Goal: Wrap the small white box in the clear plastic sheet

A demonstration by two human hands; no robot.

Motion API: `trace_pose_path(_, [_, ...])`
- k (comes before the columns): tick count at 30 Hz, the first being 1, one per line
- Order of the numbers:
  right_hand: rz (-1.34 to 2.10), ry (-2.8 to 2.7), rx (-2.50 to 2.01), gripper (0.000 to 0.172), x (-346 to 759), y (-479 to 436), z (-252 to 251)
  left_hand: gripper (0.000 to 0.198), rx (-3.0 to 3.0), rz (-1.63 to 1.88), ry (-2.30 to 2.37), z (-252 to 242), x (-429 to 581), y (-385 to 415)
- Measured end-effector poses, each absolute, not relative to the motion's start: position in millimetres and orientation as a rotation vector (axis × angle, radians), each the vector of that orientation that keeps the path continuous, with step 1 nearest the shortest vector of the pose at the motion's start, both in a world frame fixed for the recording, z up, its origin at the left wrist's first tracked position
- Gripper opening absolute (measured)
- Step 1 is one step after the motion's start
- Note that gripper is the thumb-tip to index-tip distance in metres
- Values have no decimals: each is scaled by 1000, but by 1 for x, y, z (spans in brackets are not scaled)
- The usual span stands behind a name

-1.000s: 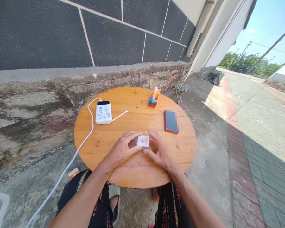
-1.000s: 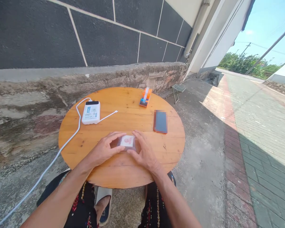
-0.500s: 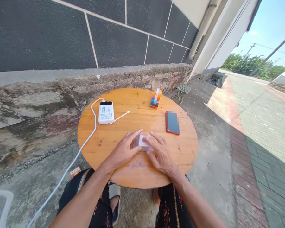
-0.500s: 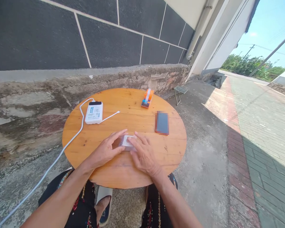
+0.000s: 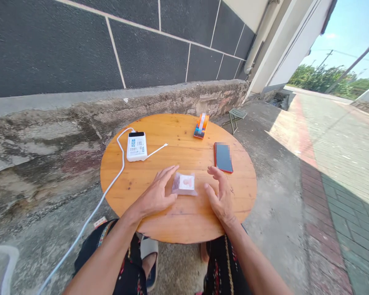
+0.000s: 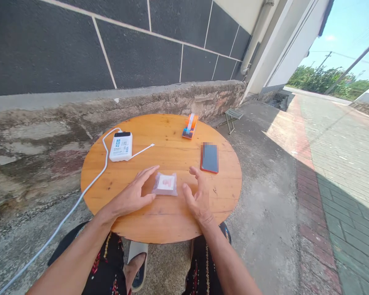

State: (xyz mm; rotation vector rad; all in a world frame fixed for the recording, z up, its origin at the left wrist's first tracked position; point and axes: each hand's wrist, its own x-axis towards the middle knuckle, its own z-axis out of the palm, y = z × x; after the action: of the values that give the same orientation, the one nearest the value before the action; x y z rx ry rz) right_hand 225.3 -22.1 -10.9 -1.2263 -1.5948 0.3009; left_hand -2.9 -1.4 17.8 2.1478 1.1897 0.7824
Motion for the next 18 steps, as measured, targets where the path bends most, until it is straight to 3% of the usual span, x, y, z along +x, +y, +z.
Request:
trace_pose_path(3, [470, -1630, -1288, 50, 226, -21, -12, 77, 2113, 746, 1256, 21, -12, -1])
trace_pose_path(10, [649, -1920, -1152, 85, 222, -17, -14, 77, 2051, 774, 1214, 13, -2, -4])
trace_pose_path(18, [580, -1929, -1167, 66, 223, -14, -20, 67, 2063, 876, 1271, 11, 16, -1])
